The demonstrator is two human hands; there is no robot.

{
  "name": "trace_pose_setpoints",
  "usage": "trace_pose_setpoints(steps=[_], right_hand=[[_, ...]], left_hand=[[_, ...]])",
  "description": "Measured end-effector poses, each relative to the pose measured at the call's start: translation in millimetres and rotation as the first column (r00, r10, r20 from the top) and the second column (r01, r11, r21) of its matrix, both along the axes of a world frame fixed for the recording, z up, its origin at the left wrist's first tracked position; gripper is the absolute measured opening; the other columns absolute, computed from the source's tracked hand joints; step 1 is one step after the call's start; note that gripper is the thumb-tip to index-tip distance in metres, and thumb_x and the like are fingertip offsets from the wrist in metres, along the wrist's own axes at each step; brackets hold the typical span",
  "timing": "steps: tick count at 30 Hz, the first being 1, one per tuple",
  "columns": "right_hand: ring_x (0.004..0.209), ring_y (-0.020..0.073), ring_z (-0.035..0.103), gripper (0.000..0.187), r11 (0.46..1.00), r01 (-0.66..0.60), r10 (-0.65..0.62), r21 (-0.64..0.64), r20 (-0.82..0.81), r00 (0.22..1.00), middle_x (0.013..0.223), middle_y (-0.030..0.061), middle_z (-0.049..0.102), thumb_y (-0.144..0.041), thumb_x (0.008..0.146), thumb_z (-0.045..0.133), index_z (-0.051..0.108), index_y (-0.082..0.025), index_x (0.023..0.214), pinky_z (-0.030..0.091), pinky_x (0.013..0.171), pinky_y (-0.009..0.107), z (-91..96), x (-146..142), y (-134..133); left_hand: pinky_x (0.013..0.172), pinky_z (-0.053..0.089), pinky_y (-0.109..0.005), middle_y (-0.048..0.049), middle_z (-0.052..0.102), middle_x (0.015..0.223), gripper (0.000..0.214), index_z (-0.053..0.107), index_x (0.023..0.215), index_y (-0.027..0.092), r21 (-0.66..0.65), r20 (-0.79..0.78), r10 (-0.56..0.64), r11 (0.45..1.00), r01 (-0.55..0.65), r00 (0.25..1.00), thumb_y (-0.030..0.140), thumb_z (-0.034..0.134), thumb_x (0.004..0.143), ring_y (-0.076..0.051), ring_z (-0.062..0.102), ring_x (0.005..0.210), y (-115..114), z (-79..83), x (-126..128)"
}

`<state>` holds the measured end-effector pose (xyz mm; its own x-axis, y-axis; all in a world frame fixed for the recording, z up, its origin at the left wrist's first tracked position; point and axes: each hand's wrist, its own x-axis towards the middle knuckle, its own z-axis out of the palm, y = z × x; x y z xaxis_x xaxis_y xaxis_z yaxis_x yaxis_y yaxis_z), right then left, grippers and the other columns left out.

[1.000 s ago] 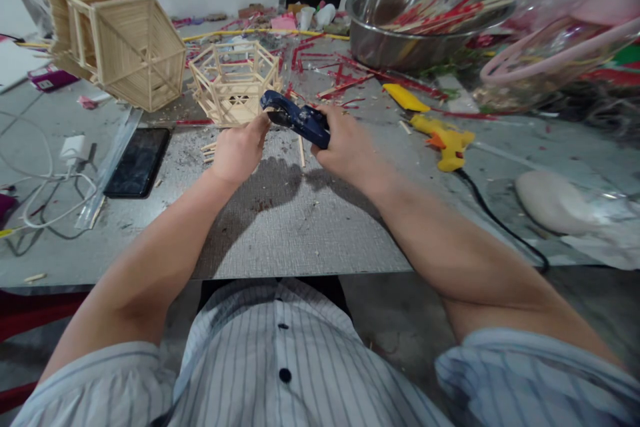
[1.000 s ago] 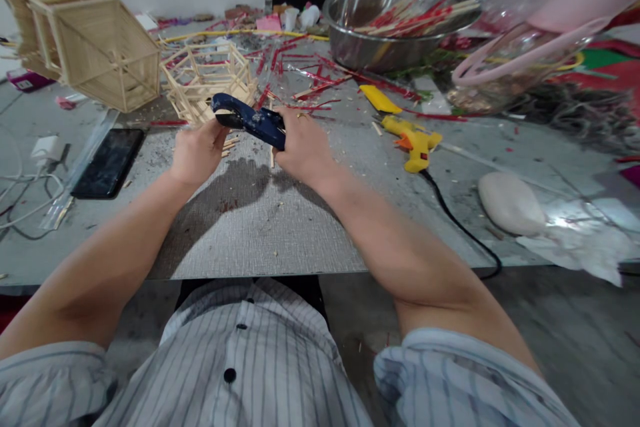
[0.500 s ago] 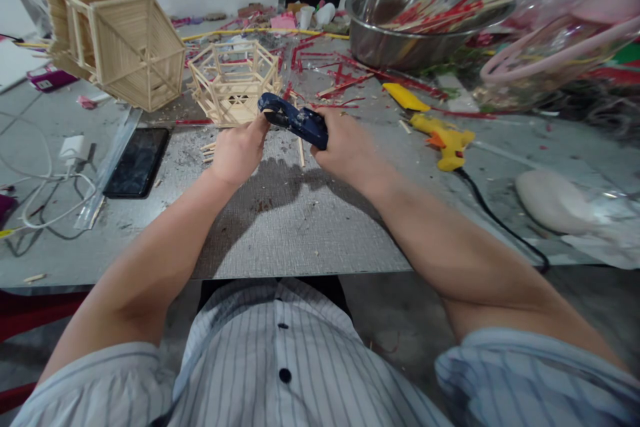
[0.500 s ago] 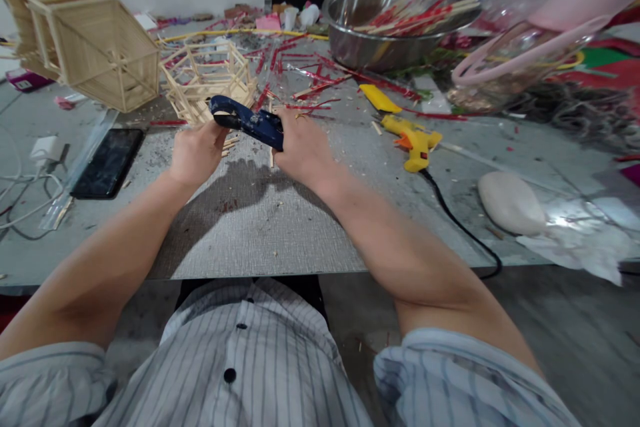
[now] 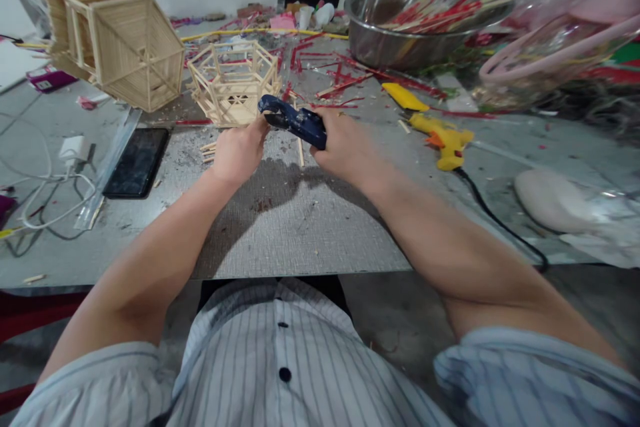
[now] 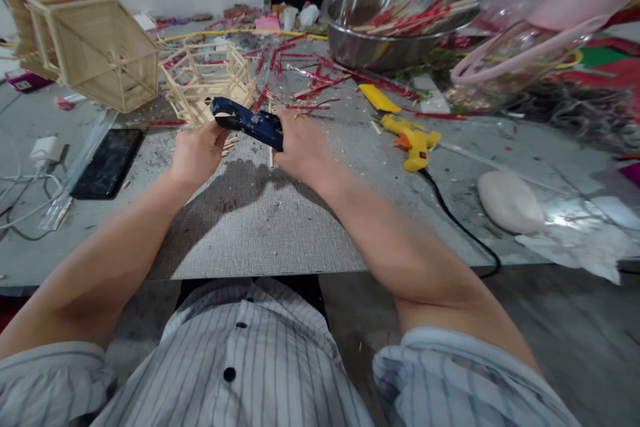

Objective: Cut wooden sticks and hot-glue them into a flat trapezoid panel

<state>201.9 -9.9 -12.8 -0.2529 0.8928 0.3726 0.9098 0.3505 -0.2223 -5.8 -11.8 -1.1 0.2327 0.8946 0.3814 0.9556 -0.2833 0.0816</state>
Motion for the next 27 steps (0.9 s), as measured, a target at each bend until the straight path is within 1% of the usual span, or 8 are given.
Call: trace_pose_setpoints(steps=[5,8,10,12,16,19,21,27], right_hand=[[0.119,0.0365,0.062,0.059,0.999,-0.034,0.034,0.017,0.014,0.999,0.127,0.0149,0.067,-0.026,0.083,0.059,0.050,-0.023,0.141,0.052,0.094,0.053,-2.1,1.7,3.1],[0.118,0.0369,0.063,0.060,0.999,-0.045,0.045,0.026,0.029,0.999,0.126,0.0142,0.067,-0.026,0.082,0.061,0.050,-0.024,0.141,0.053,0.093,0.053,-3.2,5.7,5.7],[0.117,0.0372,0.063,0.061,0.998,-0.053,0.052,0.026,0.042,0.998,0.126,0.0148,0.067,-0.026,0.082,0.061,0.050,-0.023,0.142,0.053,0.093,0.054,-3.2,8.3,7.1],[0.118,0.0373,0.062,0.061,0.997,-0.072,0.070,0.033,0.056,0.996,0.127,0.0157,0.066,-0.026,0.082,0.061,0.050,-0.022,0.142,0.052,0.093,0.054,-2.8,10.5,8.3],[0.118,0.0368,0.062,0.059,0.994,-0.094,0.091,0.047,0.073,0.993,0.128,0.0149,0.065,-0.026,0.083,0.061,0.051,-0.024,0.141,0.052,0.094,0.055,-2.3,13.1,10.1],[0.117,0.0367,0.062,0.058,0.994,-0.092,0.087,0.059,0.078,0.993,0.126,0.0136,0.066,-0.026,0.083,0.061,0.051,-0.026,0.140,0.052,0.093,0.055,-2.7,13.0,10.6],[0.116,0.0366,0.063,0.057,0.994,-0.087,0.081,0.069,0.083,0.993,0.124,0.0134,0.067,-0.027,0.084,0.061,0.050,-0.026,0.140,0.051,0.093,0.055,-3.0,12.4,10.3],[0.116,0.0369,0.062,0.058,0.997,-0.062,0.057,0.055,0.098,0.994,0.125,0.0149,0.066,-0.030,0.085,0.062,0.050,-0.024,0.141,0.051,0.093,0.054,-1.5,12.1,9.1]], left_hand=[[0.069,0.045,-0.030,-0.0075,0.074,0.081,0.030,0.073,0.113,0.022,0.007,0.165,-0.141,0.990,0.142,0.976,0.026,0.049,0.096,-0.022,0.068,0.072,10.9,-7.3,-8.9],[0.068,0.044,-0.031,-0.0066,0.070,0.074,0.028,0.074,0.104,0.021,0.006,0.235,-0.183,0.982,0.186,0.955,0.028,0.050,0.094,-0.022,0.065,0.069,15.6,-9.4,-12.7],[0.066,0.043,-0.030,-0.0049,0.066,0.069,0.024,0.074,0.097,0.021,-0.002,0.308,-0.222,0.972,0.234,0.925,0.028,0.052,0.092,-0.021,0.062,0.067,18.0,-9.9,-14.8],[0.064,0.042,-0.028,-0.0031,0.063,0.067,0.018,0.071,0.088,0.021,-0.006,0.391,-0.277,0.953,0.304,0.878,0.026,0.054,0.089,-0.018,0.059,0.064,19.9,-10.0,-16.7],[0.062,0.040,-0.025,-0.0009,0.060,0.066,0.014,0.061,0.074,0.019,-0.018,0.473,-0.344,0.917,0.400,0.811,0.022,0.055,0.086,-0.014,0.053,0.062,21.4,-8.7,-19.5],[0.065,0.043,-0.024,-0.0006,0.060,0.067,0.015,0.056,0.071,0.019,-0.041,0.525,-0.374,0.886,0.461,0.765,0.018,0.051,0.086,-0.012,0.053,0.063,20.9,-6.7,-20.1],[0.066,0.045,-0.024,-0.0008,0.061,0.067,0.016,0.055,0.071,0.019,-0.061,0.552,-0.384,0.866,0.495,0.740,0.018,0.051,0.087,-0.012,0.055,0.063,20.7,-5.3,-20.4],[0.065,0.048,-0.025,-0.0021,0.063,0.070,0.021,0.057,0.076,0.019,-0.134,0.629,-0.363,0.820,0.556,0.688,0.033,0.055,0.092,-0.014,0.059,0.064,21.5,-3.9,-21.3]])
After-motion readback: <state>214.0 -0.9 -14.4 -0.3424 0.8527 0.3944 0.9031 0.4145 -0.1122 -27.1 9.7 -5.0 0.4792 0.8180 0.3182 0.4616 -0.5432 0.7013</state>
